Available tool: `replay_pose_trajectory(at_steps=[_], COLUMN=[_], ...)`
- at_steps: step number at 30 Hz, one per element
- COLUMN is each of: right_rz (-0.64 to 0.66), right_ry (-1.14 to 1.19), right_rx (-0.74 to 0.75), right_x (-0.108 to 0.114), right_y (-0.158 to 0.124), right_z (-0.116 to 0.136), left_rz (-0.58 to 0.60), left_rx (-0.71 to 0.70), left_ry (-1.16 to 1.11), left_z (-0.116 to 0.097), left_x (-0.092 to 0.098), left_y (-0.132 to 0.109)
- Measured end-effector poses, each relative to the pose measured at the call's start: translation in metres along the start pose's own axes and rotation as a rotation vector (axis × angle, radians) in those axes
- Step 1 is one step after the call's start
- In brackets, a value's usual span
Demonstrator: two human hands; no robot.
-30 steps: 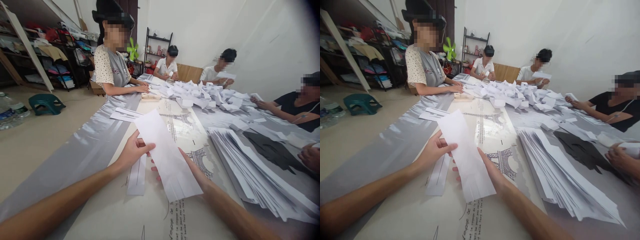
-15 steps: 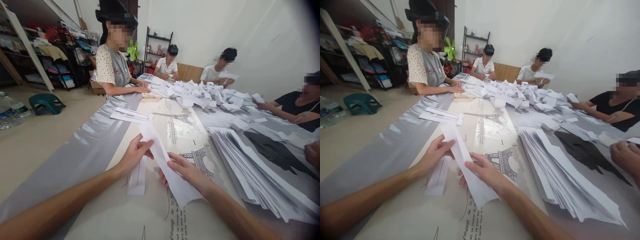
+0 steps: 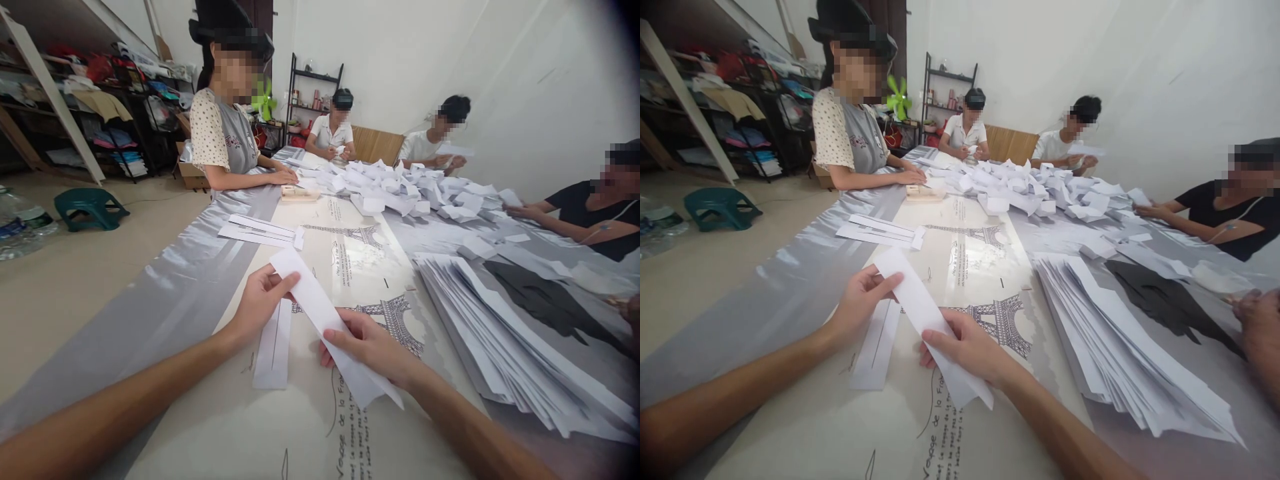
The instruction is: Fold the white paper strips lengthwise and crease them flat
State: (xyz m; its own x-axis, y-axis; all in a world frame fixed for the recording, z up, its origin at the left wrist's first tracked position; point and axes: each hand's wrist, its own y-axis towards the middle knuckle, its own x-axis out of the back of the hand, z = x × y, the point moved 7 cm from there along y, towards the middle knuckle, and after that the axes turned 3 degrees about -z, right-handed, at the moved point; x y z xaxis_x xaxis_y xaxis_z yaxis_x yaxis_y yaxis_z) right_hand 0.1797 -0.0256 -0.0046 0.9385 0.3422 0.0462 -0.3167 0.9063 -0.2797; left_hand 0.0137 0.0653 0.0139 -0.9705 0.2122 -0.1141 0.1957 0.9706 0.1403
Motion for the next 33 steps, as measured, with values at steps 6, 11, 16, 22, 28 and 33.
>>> replay_pose_trajectory(at_steps=[6,11,16,22,28,33], right_rz=[-0.029,0.01,0.008,-0.049,-0.138,-0.094], right_ry=[-0.06,0.045,0.106,0.024,-0.133,-0.143], right_rx=[-0.019,-0.049,-0.071,-0.074,-0.028,0.031], right_x=[0.013,0.014,0.021,0.028,0.029,0.032], right_y=[-0.004,-0.001,0.002,0.003,0.007,0.001], right_z=[0.001,-0.002,-0.006,-0.006,-0.009,0.002], left_rz=[-0.153,-0.139,-0.134,-0.167,-0.162,-0.209], left_rx=[0.002,0.013,0.058,0.068,0.055,0.062], left_ry=[0.013,0.016,-0.039,-0.043,-0.075,-0.111], left_z=[0.006,0.003,0.007,0.008,0.012,0.017], left_x=[0.027,0.027,0.03,0.036,0.036,0.043], left_y=[0.017,0.019,0.022,0.027,0.027,0.03])
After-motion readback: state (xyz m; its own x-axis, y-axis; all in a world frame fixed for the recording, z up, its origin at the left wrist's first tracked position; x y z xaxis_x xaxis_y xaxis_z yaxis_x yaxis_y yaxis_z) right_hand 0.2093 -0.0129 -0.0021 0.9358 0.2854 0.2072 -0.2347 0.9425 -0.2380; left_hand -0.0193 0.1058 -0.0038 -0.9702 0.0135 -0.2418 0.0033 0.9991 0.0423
